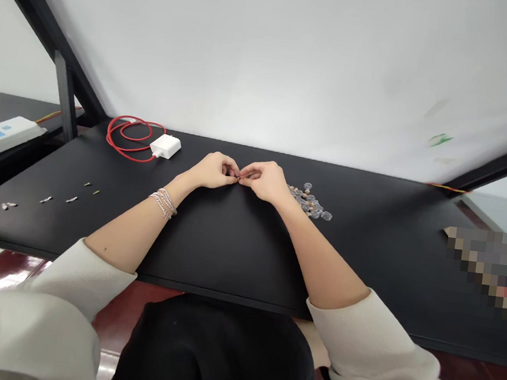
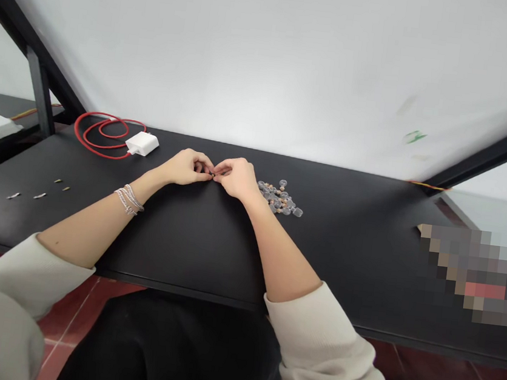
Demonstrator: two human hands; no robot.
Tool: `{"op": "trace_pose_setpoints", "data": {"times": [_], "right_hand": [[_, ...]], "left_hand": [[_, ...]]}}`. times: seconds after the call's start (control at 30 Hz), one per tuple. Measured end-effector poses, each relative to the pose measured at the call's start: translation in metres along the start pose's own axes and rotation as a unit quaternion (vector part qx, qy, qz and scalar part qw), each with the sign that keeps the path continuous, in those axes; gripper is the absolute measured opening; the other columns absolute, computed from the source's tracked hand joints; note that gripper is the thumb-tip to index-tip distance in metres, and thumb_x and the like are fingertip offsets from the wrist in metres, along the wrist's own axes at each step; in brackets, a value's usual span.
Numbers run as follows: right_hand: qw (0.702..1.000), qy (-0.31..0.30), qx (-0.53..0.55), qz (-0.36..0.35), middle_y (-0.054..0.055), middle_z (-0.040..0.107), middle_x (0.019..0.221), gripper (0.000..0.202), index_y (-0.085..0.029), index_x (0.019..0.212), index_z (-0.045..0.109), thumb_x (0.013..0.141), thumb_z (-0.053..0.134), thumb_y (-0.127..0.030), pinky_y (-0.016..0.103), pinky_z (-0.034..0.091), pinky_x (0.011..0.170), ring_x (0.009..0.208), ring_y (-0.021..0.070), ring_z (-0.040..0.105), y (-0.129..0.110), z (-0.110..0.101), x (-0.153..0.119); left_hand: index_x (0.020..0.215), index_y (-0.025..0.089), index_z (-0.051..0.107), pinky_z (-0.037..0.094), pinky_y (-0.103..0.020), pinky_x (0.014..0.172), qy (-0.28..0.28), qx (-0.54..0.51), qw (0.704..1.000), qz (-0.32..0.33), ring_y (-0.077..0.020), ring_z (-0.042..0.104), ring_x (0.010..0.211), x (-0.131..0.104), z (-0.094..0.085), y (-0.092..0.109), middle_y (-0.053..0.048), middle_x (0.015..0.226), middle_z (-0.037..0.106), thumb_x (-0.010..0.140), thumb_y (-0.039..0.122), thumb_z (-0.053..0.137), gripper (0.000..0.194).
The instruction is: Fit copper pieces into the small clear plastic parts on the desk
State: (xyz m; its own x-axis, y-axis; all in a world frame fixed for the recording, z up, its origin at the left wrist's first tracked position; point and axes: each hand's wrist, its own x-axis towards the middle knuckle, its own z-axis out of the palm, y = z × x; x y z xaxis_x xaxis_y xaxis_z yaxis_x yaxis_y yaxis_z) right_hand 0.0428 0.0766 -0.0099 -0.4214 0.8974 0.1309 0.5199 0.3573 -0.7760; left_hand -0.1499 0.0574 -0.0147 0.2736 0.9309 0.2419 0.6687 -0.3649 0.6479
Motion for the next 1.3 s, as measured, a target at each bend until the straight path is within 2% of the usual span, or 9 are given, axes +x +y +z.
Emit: {"op": "trace_pose_setpoints", "data": {"times": [0.3,0.47,0.6,0.73,0.87,1.3], "right_hand": [[0.999,0.011,0.043,0.005,0.008,0.08,0.089,0.017,-0.015,0.089,0.082,0.076,0.073,-0.007,0.036,0.063,0.086,0.086,0.0228,0.077,0.008,-0.012,0.002],[1.0,0.0,0.007,0.007,0.009,0.079,0.085,0.017,-0.015,0.086,0.08,0.077,0.07,-0.005,0.038,0.063,0.086,0.082,0.024,0.077,0.001,-0.016,-0.006],[0.999,-0.002,0.002,0.033,0.008,0.077,0.08,0.015,-0.014,0.083,0.077,0.076,0.07,-0.003,0.034,0.062,0.077,0.073,0.0214,0.076,-0.007,-0.018,-0.011],[1.0,-0.011,0.022,0.016,0.007,0.076,0.08,0.009,-0.015,0.084,0.078,0.077,0.074,-0.01,0.031,0.059,0.072,0.065,0.0179,0.073,-0.01,-0.014,-0.013],[1.0,-0.029,0.001,-0.009,0.004,0.075,0.076,0.012,-0.017,0.089,0.081,0.077,0.077,-0.02,0.034,0.055,0.075,0.066,0.018,0.07,-0.009,-0.006,-0.012],[0.999,-0.021,-0.033,-0.026,0.005,0.074,0.072,0.017,-0.019,0.091,0.084,0.077,0.076,-0.022,0.036,0.054,0.08,0.073,0.0214,0.07,-0.003,-0.002,-0.008]], "left_hand": [[0.09,0.017,0.081,0.046,-0.026,0.06,-0.024,-0.003,1.0,0.002,-0.0112,0.056,0.058,0.001,0.0,-0.003,-0.004,0.077,0.075,0.072,0.024,0.073,0.021],[0.09,0.018,0.081,0.046,-0.026,0.062,-0.033,-0.002,0.999,0.019,-0.0113,0.056,0.06,0.0,0.0,-0.002,-0.004,0.081,0.076,0.072,0.022,0.071,0.021],[0.091,0.017,0.081,0.046,-0.026,0.061,-0.031,0.001,0.999,0.012,-0.0114,0.056,0.06,0.001,-0.001,-0.003,-0.004,0.08,0.075,0.071,0.02,0.07,0.023],[0.09,0.016,0.08,0.045,-0.026,0.06,-0.018,-0.002,1.0,0.001,-0.0116,0.056,0.059,0.001,-0.001,-0.004,-0.004,0.076,0.073,0.071,0.022,0.072,0.022],[0.088,0.015,0.079,0.045,-0.026,0.059,-0.014,-0.005,1.0,-0.01,-0.0117,0.056,0.058,0.001,-0.001,-0.004,-0.003,0.072,0.071,0.07,0.022,0.073,0.02],[0.086,0.015,0.078,0.046,-0.027,0.061,-0.023,-0.009,1.0,-0.019,-0.012,0.057,0.059,0.0,-0.002,0.0,-0.003,0.073,0.071,0.071,0.021,0.072,0.018]]}}
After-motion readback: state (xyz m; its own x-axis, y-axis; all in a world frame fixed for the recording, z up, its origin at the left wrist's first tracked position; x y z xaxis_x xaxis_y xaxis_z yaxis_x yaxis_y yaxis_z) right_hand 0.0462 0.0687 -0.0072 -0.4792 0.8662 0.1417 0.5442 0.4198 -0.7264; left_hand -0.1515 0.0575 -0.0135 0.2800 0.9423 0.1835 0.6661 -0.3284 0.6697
